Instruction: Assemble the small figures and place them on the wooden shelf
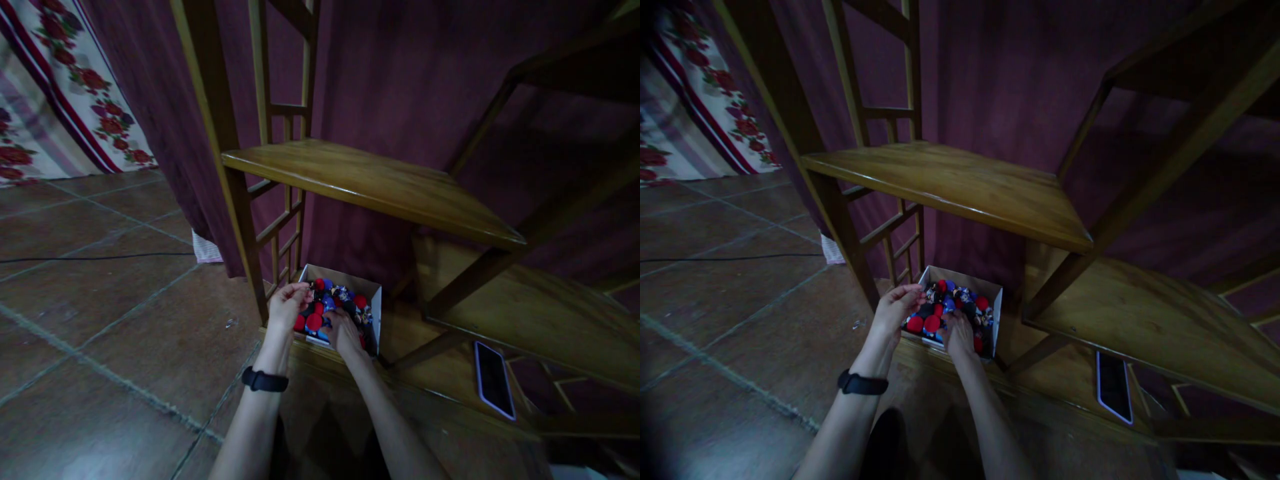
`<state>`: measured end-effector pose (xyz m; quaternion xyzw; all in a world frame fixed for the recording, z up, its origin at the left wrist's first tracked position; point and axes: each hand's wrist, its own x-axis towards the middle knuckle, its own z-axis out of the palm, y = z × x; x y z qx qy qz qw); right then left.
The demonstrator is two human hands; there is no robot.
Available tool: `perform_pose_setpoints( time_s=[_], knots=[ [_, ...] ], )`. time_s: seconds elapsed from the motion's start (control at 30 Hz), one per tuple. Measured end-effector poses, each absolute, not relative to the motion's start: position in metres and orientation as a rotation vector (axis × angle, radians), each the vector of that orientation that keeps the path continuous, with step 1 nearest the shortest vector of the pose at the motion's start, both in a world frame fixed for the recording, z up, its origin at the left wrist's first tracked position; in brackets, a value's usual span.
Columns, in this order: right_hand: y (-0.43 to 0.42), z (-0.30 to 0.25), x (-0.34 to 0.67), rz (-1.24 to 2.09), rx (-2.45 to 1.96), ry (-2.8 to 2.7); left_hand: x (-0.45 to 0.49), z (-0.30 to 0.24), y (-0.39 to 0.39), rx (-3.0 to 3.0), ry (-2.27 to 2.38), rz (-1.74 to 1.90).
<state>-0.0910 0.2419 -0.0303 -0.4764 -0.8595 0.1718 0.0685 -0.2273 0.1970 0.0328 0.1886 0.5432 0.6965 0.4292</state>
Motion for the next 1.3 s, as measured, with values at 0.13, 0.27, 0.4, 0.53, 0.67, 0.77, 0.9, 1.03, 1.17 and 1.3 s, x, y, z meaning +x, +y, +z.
perform_pose_setpoints(
  time_s=[0.13, 0.27, 0.4, 0.53, 0.67, 0.77, 0.9, 1.03, 1.17, 1.3],
  knots=[
    [0.236, -0.031, -0.117, 0.382, -1.540, -2.582, -0.233, 0.038, 0.195, 0.462, 1.313, 1.751],
    [0.226, -0.036, -0.130, 0.343, -1.578, -2.581, -0.238, 0.042, 0.193, 0.431, 1.288, 1.771],
    [0.229, -0.035, -0.120, 0.420, -1.539, -2.584, -0.242, 0.043, 0.191, 0.420, 1.280, 1.799],
    [0.247, -0.024, -0.092, 0.323, -1.627, -2.438, -0.246, 0.044, 0.190, 0.419, 1.260, 1.812],
    [0.257, -0.016, -0.075, 0.201, -1.644, -2.382, -0.246, 0.044, 0.190, 0.422, 1.275, 1.817],
    [0.249, -0.018, -0.087, 0.178, -1.458, -2.508, -0.244, 0.044, 0.192, 0.439, 1.282, 1.826],
    [0.236, -0.026, -0.119, 0.237, -1.167, -2.823, -0.243, 0.044, 0.194, 0.446, 1.295, 1.817],
    [0.240, -0.030, -0.137, 0.290, -1.216, -2.986, -0.243, 0.044, 0.194, 0.448, 1.333, 1.809],
    [0.248, -0.028, -0.136, 0.351, -1.210, -3.003, -0.243, 0.042, 0.196, 0.462, 1.349, 1.805],
    [0.250, -0.022, -0.118, 0.545, -1.199, -2.602, -0.240, 0.038, 0.200, 0.474, 1.386, 1.770]
  ],
)
